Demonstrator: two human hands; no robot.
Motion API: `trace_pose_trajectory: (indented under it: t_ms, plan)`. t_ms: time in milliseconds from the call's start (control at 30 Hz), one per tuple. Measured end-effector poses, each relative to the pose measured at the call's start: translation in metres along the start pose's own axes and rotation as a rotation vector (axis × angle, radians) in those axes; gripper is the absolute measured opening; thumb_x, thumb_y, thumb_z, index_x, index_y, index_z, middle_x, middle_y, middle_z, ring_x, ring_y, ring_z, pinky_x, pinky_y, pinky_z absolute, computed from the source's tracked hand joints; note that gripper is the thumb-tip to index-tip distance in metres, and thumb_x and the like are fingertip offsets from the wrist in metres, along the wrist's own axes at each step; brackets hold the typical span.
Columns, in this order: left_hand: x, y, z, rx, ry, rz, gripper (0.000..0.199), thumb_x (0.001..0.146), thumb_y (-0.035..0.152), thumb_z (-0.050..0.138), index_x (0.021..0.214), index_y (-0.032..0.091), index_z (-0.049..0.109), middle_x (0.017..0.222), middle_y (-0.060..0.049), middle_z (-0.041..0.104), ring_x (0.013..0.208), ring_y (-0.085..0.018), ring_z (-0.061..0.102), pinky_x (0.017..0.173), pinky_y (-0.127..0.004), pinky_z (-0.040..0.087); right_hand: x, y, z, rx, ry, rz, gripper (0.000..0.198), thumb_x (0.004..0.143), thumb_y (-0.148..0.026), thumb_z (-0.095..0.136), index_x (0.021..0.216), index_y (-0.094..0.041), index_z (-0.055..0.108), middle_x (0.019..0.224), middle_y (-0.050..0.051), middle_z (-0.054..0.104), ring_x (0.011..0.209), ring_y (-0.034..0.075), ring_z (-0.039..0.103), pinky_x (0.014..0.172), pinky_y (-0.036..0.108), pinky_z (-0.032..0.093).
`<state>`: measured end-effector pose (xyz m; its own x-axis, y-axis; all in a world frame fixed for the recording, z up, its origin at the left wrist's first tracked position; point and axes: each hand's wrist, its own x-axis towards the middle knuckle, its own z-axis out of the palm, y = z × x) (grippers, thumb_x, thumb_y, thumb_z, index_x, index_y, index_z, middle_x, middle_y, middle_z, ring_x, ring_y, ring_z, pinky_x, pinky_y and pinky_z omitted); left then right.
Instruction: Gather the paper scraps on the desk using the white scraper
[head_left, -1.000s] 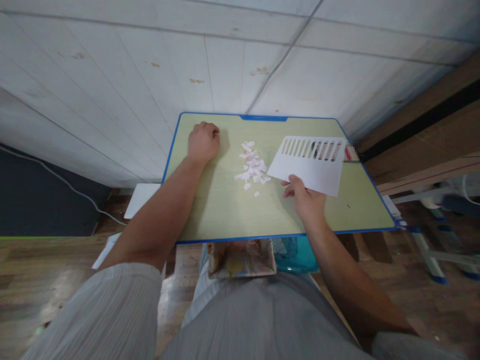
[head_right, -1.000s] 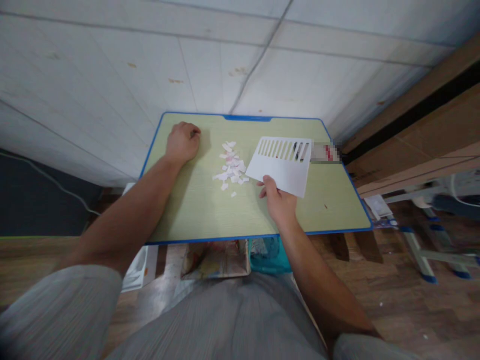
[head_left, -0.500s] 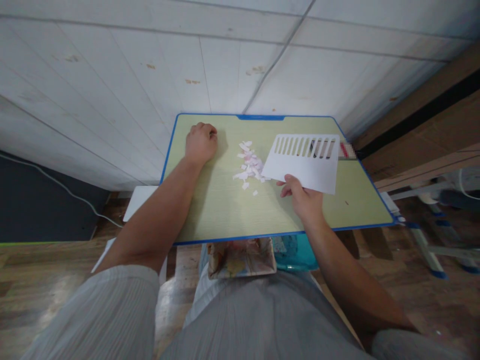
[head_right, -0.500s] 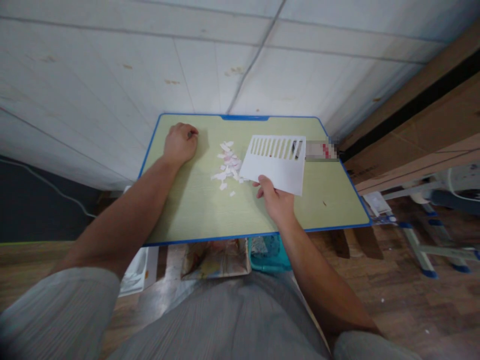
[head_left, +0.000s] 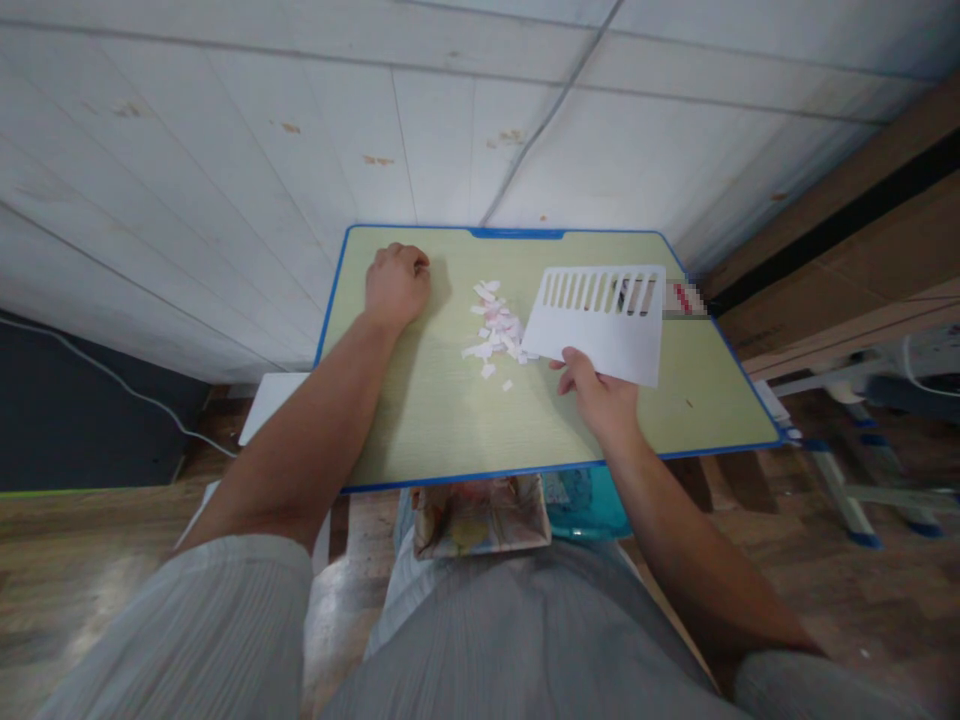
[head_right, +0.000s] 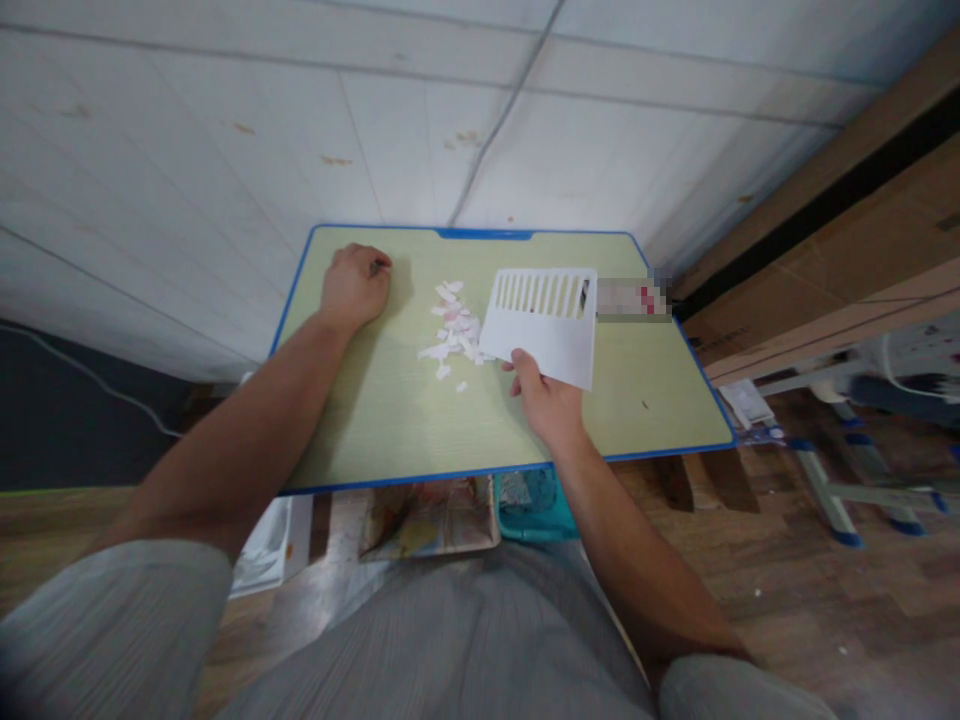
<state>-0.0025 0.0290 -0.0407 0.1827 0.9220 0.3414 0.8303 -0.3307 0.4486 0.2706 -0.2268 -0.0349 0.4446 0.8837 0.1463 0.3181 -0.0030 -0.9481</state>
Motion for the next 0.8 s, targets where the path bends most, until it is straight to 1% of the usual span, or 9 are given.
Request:
trace_pose_trajectory:
  t_ms: [67,133,267,400,467,567,667,700,800]
  plan:
    - [0.000,-0.001,0.000,0.011,0.005,0.019,0.022,0.108,0.018,0.063,0.119,0.026,0.081,0.139,-0.015,0.081,0.141,-0.041,0.069,0.128,-0.060,0.056,0.000,-0.001,0.000,-0.005,0.066,0.014,0.052,0.102,-0.071,0.075,0.070,-0.029,0.073,0.070,0.005,0.080,0.061,0.024,0.070,0.078,0.043,0.065]
    - [0.000,-0.002,0.000,0.019,0.013,0.034,0.022,0.107,0.018,0.064,0.117,0.027,0.080,0.138,-0.015,0.081,0.140,-0.041,0.070,0.127,-0.060,0.057,0.000,-0.002,0.001,0.002,0.091,0.014,0.053,0.102,-0.072,0.074,0.070,-0.029,0.072,0.072,0.005,0.081,0.061,0.024,0.070,0.078,0.043,0.064]
    - [0.001,-0.003,0.003,0.018,0.038,0.028,0.021,0.105,0.017,0.064,0.113,0.028,0.080,0.134,-0.014,0.082,0.137,-0.042,0.071,0.125,-0.059,0.058,-0.001,-0.003,0.000,-0.011,0.024,0.005,0.044,0.102,-0.064,0.075,0.074,-0.029,0.075,0.068,0.002,0.078,0.061,0.024,0.070,0.081,0.043,0.064]
    - [0.002,-0.002,0.003,-0.036,0.051,0.019,0.021,0.104,0.017,0.063,0.109,0.030,0.078,0.131,-0.013,0.082,0.135,-0.041,0.071,0.124,-0.059,0.057,-0.005,-0.008,-0.002,0.028,-0.030,0.011,0.037,0.094,-0.051,0.077,0.064,-0.031,0.068,0.062,0.002,0.073,0.065,0.027,0.075,0.080,0.044,0.066]
    - [0.001,-0.001,0.002,-0.049,0.033,0.011,0.018,0.106,0.018,0.062,0.108,0.029,0.076,0.133,-0.014,0.081,0.137,-0.040,0.070,0.125,-0.059,0.056,-0.006,-0.009,-0.002,0.057,-0.030,0.016,0.036,0.092,-0.048,0.078,0.062,-0.032,0.065,0.062,0.002,0.073,0.069,0.028,0.078,0.079,0.044,0.067]
    - [0.001,0.002,-0.001,-0.045,-0.006,-0.014,0.018,0.114,0.026,0.057,0.111,0.025,0.075,0.136,-0.013,0.079,0.140,-0.036,0.066,0.128,-0.055,0.052,-0.007,-0.011,-0.001,0.087,0.010,0.014,0.032,0.091,-0.045,0.077,0.065,-0.032,0.067,0.063,0.002,0.074,0.068,0.027,0.077,0.079,0.043,0.068]
    - [0.000,0.005,-0.003,-0.022,-0.022,-0.026,0.031,0.121,0.031,0.048,0.114,0.017,0.076,0.136,-0.011,0.077,0.144,-0.033,0.062,0.129,-0.053,0.049,-0.007,-0.012,-0.001,0.117,-0.007,0.026,0.025,0.087,-0.043,0.080,0.069,-0.030,0.071,0.064,0.002,0.076,0.059,0.025,0.071,0.071,0.042,0.066]
    - [0.000,0.005,-0.003,-0.010,-0.024,-0.022,0.031,0.120,0.029,0.048,0.114,0.017,0.076,0.137,-0.011,0.077,0.144,-0.033,0.063,0.128,-0.052,0.049,-0.008,-0.013,-0.001,0.128,-0.009,0.033,0.023,0.085,-0.042,0.080,0.068,-0.029,0.071,0.063,0.002,0.075,0.056,0.024,0.069,0.066,0.041,0.064]
    - [0.000,0.005,-0.003,0.024,-0.021,-0.004,0.020,0.111,0.020,0.058,0.112,0.022,0.077,0.139,-0.014,0.079,0.142,-0.036,0.068,0.124,-0.053,0.053,-0.010,-0.016,-0.002,0.169,-0.011,0.045,0.018,0.076,-0.039,0.079,0.065,-0.028,0.070,0.059,0.001,0.072,0.050,0.021,0.063,0.053,0.037,0.056]
